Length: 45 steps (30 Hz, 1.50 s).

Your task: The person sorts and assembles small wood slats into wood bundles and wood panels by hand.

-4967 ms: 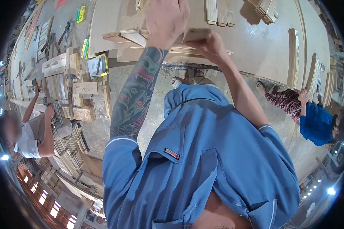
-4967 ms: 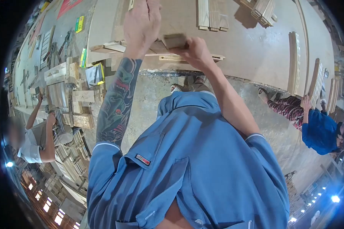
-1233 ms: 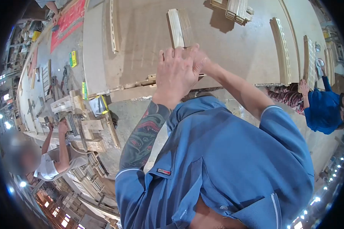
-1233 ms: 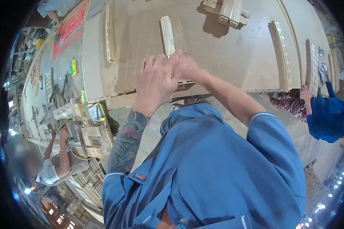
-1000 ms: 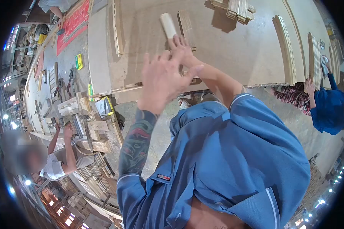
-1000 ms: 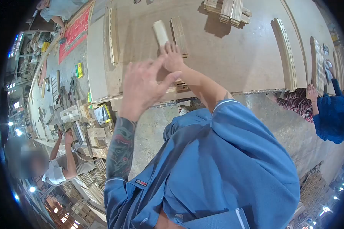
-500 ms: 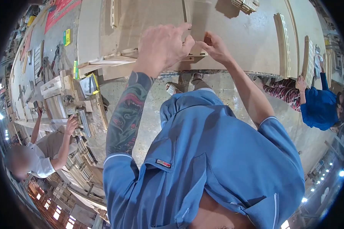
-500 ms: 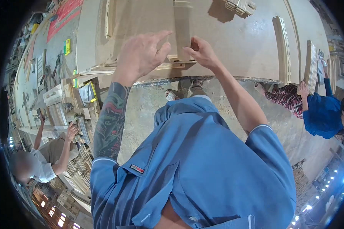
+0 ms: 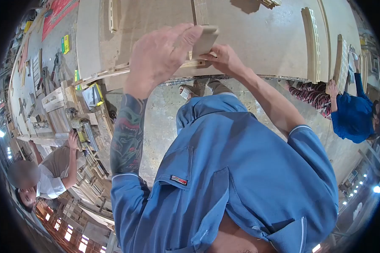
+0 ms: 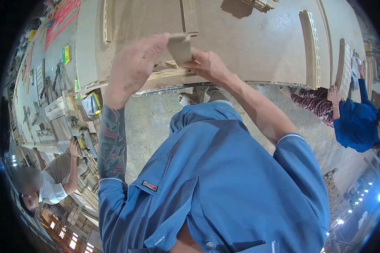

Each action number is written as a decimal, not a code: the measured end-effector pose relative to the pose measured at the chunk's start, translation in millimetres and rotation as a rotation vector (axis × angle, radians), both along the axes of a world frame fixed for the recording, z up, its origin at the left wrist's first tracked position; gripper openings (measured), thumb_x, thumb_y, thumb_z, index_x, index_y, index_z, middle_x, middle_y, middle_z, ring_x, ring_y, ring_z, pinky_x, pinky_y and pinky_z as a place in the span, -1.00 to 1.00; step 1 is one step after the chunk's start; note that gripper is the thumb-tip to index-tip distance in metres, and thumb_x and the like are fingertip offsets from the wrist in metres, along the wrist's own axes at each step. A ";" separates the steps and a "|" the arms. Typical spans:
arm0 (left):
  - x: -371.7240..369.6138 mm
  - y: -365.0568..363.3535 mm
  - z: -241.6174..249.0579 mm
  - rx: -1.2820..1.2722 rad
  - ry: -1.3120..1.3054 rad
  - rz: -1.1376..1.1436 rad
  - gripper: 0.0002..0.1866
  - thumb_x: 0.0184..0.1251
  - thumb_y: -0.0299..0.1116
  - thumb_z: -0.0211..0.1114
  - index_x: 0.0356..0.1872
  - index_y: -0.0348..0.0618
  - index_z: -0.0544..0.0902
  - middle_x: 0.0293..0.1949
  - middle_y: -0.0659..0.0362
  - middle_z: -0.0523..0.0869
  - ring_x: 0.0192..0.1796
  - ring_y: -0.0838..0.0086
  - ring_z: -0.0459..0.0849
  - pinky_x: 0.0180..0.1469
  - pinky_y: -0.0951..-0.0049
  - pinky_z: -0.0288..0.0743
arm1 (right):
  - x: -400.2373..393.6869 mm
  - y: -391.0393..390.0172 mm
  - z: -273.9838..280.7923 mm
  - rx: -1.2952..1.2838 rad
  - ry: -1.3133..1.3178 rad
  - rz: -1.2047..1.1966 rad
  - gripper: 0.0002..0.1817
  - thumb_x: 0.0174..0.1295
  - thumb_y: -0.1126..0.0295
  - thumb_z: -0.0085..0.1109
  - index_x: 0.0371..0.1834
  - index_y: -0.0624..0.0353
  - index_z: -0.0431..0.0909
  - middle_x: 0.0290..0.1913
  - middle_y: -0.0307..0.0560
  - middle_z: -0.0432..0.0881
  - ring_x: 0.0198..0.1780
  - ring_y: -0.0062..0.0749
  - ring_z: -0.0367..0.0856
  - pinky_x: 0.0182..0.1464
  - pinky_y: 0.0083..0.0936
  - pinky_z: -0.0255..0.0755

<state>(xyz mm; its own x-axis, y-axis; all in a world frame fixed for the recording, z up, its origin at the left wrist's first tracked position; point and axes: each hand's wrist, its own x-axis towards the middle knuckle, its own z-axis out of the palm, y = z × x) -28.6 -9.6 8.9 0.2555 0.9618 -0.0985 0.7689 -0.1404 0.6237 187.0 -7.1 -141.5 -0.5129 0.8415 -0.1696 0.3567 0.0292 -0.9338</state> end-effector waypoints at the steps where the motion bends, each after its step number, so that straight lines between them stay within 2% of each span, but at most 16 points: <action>1: 3.6 1.8 6.0 -0.009 0.000 0.000 -0.38 0.53 0.20 -0.07 0.14 -0.09 0.70 0.05 -0.01 0.75 0.12 0.03 0.68 0.17 0.18 0.51 | -3.3 -4.5 2.1 0.123 -0.092 0.032 -0.70 0.28 0.44 0.30 0.07 0.18 0.60 -0.22 -0.07 0.76 -0.15 -0.37 0.74 -0.05 -0.38 0.58; 4: 27.8 9.7 16.4 -0.074 -0.014 0.044 -0.38 0.55 0.19 -0.09 0.14 -0.09 0.70 0.05 -0.05 0.74 0.12 0.04 0.68 0.17 0.20 0.51 | 1.5 -8.3 -18.7 0.283 -0.118 0.097 -0.73 0.26 0.48 0.26 0.02 0.15 0.61 -0.22 -0.01 0.75 -0.15 -0.14 0.74 -0.06 -0.28 0.58; 7: 67.5 17.2 5.6 0.233 -0.099 -0.032 -0.40 0.56 0.18 -0.09 0.10 -0.07 0.71 -0.09 -0.10 0.77 -0.02 0.02 0.72 0.10 0.16 0.54 | -1.5 -23.5 -31.0 0.193 0.095 -0.011 -0.67 0.23 0.49 0.24 0.07 0.03 0.59 -0.16 0.09 0.73 -0.09 0.07 0.70 -0.04 -0.14 0.57; 9: 85.3 13.2 -2.7 -0.019 0.407 -0.179 -0.44 0.55 0.17 -0.05 0.05 -0.05 0.72 -0.25 -0.09 0.77 -0.17 0.01 0.73 0.00 0.13 0.56 | 2.0 -19.9 -25.5 0.054 0.237 -0.147 -0.69 0.23 0.48 0.22 0.05 0.03 0.59 -0.16 0.14 0.71 -0.06 0.14 0.67 -0.01 -0.09 0.56; 11: 80.7 9.7 -10.1 0.042 0.360 -0.136 -0.46 0.55 0.16 -0.03 0.03 -0.04 0.73 -0.29 -0.06 0.77 -0.21 0.01 0.73 -0.03 0.12 0.56 | 14.0 -4.5 -12.7 0.215 -0.117 0.170 -0.68 0.21 0.35 0.26 0.04 0.10 0.61 -0.08 0.14 0.71 0.04 0.10 0.65 0.03 -0.07 0.53; 13: 76.9 11.6 -12.4 0.110 0.313 -0.100 -0.48 0.54 0.15 -0.01 0.02 -0.03 0.73 -0.34 -0.03 0.76 -0.25 0.01 0.72 -0.07 0.11 0.56 | 29.7 18.7 -35.9 0.085 -0.103 0.179 -0.61 0.20 0.19 0.27 0.02 0.17 0.63 0.00 0.11 0.70 0.11 0.10 0.62 0.11 -0.04 0.49; 15: 78.5 11.8 -13.0 0.095 0.287 -0.112 -0.47 0.54 0.15 0.01 0.03 -0.05 0.73 -0.31 -0.07 0.76 -0.21 0.00 0.72 -0.09 0.09 0.56 | 35.5 66.6 -75.7 0.317 -0.143 0.025 -0.48 0.17 0.10 0.29 0.11 0.21 0.59 0.14 0.12 0.65 0.22 0.16 0.55 0.19 -0.01 0.44; 17: 79.7 12.5 -11.8 0.047 0.234 -0.095 -0.46 0.52 0.17 0.03 0.02 -0.07 0.73 -0.29 -0.08 0.77 -0.18 0.00 0.73 -0.08 0.09 0.56 | -7.2 98.2 -71.8 0.539 -0.682 -0.418 -0.32 0.31 -0.01 0.20 0.31 0.29 0.42 0.29 0.28 0.53 0.35 0.05 0.47 0.28 -0.13 0.37; 21: 77.3 15.1 -5.0 0.087 0.012 -0.034 -0.44 0.48 0.19 0.07 0.01 -0.11 0.73 -0.22 -0.10 0.77 -0.13 -0.01 0.74 -0.09 0.13 0.57 | -66.8 127.4 -129.7 0.764 -0.925 -0.697 -0.32 0.25 0.03 0.20 0.31 0.27 0.39 0.22 0.17 0.59 0.30 0.20 0.48 0.17 0.08 0.42; 24: 71.1 18.3 0.2 0.052 -0.165 0.108 -0.48 0.48 0.16 0.08 0.04 -0.06 0.73 -0.20 -0.07 0.78 -0.15 0.00 0.75 -0.14 0.17 0.59 | -59.6 135.1 -160.4 0.215 -0.193 -0.414 -0.41 0.31 0.04 0.16 0.25 0.24 0.42 0.07 0.19 0.68 0.09 0.08 0.66 0.10 0.06 0.47; 27: 68.4 21.0 -13.1 0.155 -0.030 0.133 -0.51 0.50 0.12 0.06 0.10 0.02 0.71 -0.21 -0.05 0.79 -0.19 0.07 0.78 -0.18 0.23 0.60 | -12.2 111.3 -112.7 0.125 -0.210 -0.209 -0.51 0.29 0.06 0.18 0.08 0.26 0.54 -0.13 0.16 0.74 -0.09 0.09 0.71 -0.05 -0.08 0.52; 28: 69.0 21.0 -20.9 0.222 0.035 0.134 -0.56 0.51 0.10 0.09 0.09 0.05 0.72 -0.23 0.05 0.80 -0.21 0.31 0.79 -0.17 0.32 0.59 | -1.3 90.4 -104.4 0.213 0.041 -0.359 -0.63 0.32 0.15 0.21 -0.11 0.29 0.63 -0.20 0.05 0.77 -0.12 -0.10 0.73 -0.14 -0.26 0.53; 30: 71.9 21.4 -16.9 0.309 -0.034 0.113 -0.65 0.51 -0.03 0.09 -0.08 -0.06 0.69 -0.32 -0.03 0.77 -0.25 0.12 0.75 -0.20 0.16 0.57 | 22.5 37.7 -31.4 -0.084 0.331 -0.451 -0.71 0.34 0.26 0.25 -0.11 0.32 0.67 -0.10 -0.04 0.78 -0.08 -0.33 0.72 -0.07 -0.37 0.55; 32: 72.3 21.6 -12.5 0.356 -0.071 0.082 -0.70 0.50 -0.16 0.08 -0.25 -0.17 0.65 -0.39 -0.15 0.73 -0.26 -0.10 0.71 -0.20 -0.03 0.56 | 52.0 16.5 -36.9 -0.021 0.229 -0.355 -0.72 0.34 0.30 0.27 -0.08 0.32 0.67 -0.09 -0.08 0.78 -0.09 -0.42 0.71 -0.08 -0.41 0.55; 39: 72.7 23.9 -10.3 0.338 -0.090 0.087 -0.70 0.50 -0.16 0.08 -0.24 -0.16 0.66 -0.36 -0.19 0.72 -0.21 -0.13 0.71 -0.18 -0.05 0.56 | 51.6 4.7 -35.9 0.066 0.015 -0.203 -0.66 0.28 0.28 0.37 -0.04 0.33 0.68 -0.12 -0.04 0.79 -0.11 -0.44 0.72 -0.05 -0.45 0.56; 45: 77.2 21.4 -5.8 0.231 -0.212 0.126 -0.66 0.51 -0.10 0.09 -0.15 -0.12 0.71 -0.29 -0.19 0.73 -0.20 -0.12 0.72 -0.18 -0.03 0.56 | 45.7 -8.4 -22.8 0.482 -0.195 0.018 -0.79 0.24 0.31 0.34 -0.11 0.12 0.72 -0.27 0.08 0.76 -0.27 -0.01 0.74 -0.22 -0.24 0.60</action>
<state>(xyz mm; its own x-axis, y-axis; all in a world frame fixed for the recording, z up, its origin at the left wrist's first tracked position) 48.6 11.8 3.2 0.1250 0.9778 0.1684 0.6459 -0.2090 0.7342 232.7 -15.5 -164.3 -0.5251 0.8393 0.1408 0.5187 0.4468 -0.7289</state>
